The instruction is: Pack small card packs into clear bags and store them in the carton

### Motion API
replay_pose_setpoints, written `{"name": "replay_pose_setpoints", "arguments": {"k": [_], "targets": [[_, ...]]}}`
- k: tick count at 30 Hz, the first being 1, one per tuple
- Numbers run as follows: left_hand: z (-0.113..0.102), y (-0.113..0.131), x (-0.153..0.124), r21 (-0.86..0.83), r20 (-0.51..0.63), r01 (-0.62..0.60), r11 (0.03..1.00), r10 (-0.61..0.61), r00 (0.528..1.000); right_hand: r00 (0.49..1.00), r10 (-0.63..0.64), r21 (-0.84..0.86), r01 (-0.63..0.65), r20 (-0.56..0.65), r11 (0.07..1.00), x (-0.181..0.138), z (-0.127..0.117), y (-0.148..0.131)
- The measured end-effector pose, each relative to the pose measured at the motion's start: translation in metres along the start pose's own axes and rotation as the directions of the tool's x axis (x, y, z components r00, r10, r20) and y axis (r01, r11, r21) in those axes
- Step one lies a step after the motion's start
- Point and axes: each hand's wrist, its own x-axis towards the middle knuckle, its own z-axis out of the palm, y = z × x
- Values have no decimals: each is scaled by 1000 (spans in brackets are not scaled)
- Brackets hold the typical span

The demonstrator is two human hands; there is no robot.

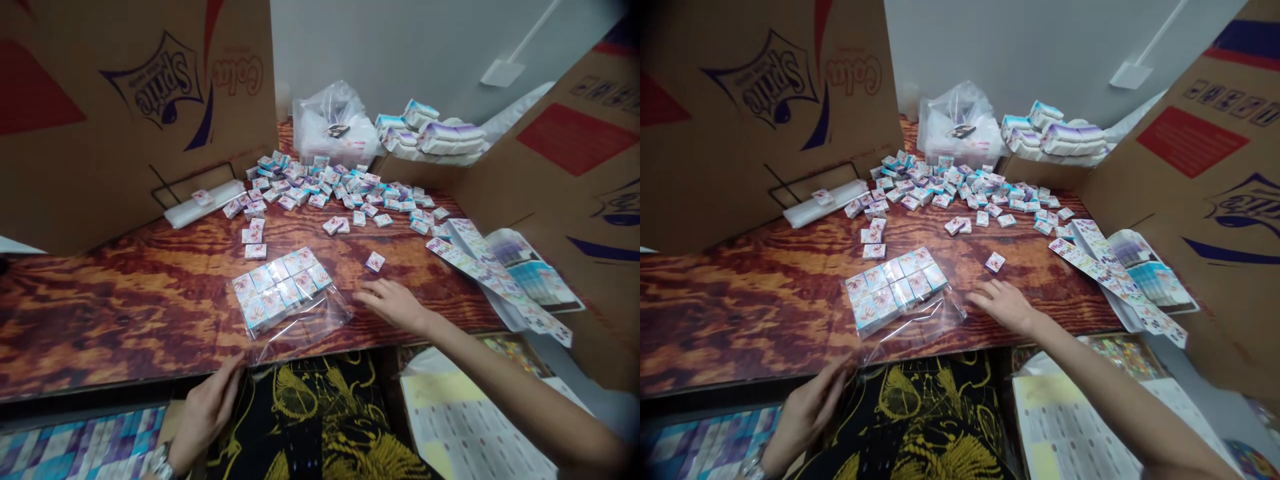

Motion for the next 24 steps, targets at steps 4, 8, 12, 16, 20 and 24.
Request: {"name": "replay_pose_setpoints", "arguments": {"k": [4, 8, 12, 16, 20, 24], "targets": [[5, -7, 11, 358, -41, -252, 899, 285, 958, 952, -281, -19, 281, -125, 960, 33, 35, 9], [10, -6, 41, 439, 25, -402, 804, 436, 899, 831, -460, 21, 490, -314, 871, 54, 49, 5], [11, -10, 60, 382, 36, -496, 780, 524, 851, 802, -397, 126, 496, -446, 859, 63, 57, 8], [9, -17, 62, 279, 26, -486, 828, 499, 866, 841, -222, 347, 425, -494, 836, 66, 58, 11], [7, -22, 59, 196, 3, -428, 882, 436, 900, 864, -146, 467, 394, -482, 792, 72, 53, 11], [5, -16, 63, 125, -56, -400, 908, 409, 911, 896, -33, 564, 306, -442, 767, 78, 47, 8]]}}
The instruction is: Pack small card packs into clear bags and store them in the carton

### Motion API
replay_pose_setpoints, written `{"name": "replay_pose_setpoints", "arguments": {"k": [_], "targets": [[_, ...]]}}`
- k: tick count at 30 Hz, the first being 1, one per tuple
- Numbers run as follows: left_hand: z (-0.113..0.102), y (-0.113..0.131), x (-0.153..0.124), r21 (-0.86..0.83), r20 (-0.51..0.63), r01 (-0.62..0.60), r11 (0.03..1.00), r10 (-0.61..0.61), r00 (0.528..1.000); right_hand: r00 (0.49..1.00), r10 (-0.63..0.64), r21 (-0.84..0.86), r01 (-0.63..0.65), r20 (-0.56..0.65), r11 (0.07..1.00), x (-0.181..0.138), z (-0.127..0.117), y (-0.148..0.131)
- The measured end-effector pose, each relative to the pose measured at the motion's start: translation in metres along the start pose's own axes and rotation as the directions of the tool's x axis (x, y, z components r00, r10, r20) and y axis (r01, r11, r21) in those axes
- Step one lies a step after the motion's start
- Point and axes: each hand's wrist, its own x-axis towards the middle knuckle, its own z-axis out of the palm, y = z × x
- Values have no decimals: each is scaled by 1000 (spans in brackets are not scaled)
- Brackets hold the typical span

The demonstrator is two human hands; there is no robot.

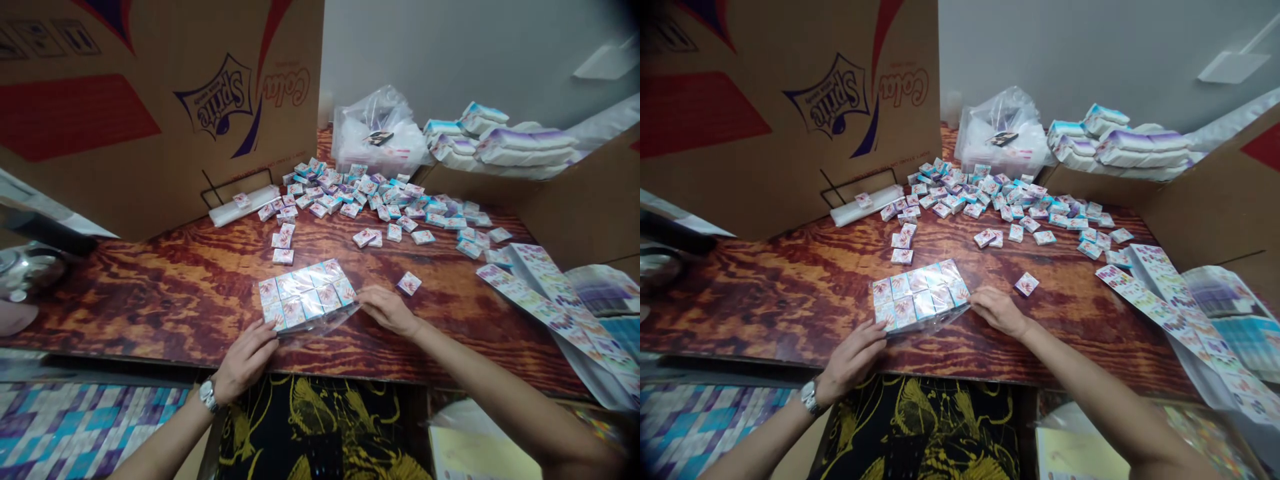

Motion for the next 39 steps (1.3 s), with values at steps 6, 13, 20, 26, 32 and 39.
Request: {"name": "replay_pose_setpoints", "arguments": {"k": [6, 13, 20, 26, 32, 39], "targets": [[-3, 9, 17, -211, -47, 471, 857, -490, 871, 955, 296, 83, -298, 36, 951, 18, -1, -11], [-5, 6, 36, -479, 112, 763, 433, -832, 543, 839, 539, 157, -543, 71, 825, 32, 10, -11], [-2, 1, 43, -548, 65, 755, 362, -881, 469, 867, 497, 85, -497, 14, 864, 36, 12, -14], [0, -5, 49, -634, 117, 736, 237, -912, 394, 823, 564, 107, -568, 68, 816, 38, 14, -11], [10, -11, 47, -739, 147, 667, 95, -943, 298, 722, 689, 186, -686, 56, 703, 34, 25, -4], [21, -18, 44, -841, 192, 541, -18, -944, 267, 650, 746, 440, -717, 141, 541, 34, 40, 3]]}}
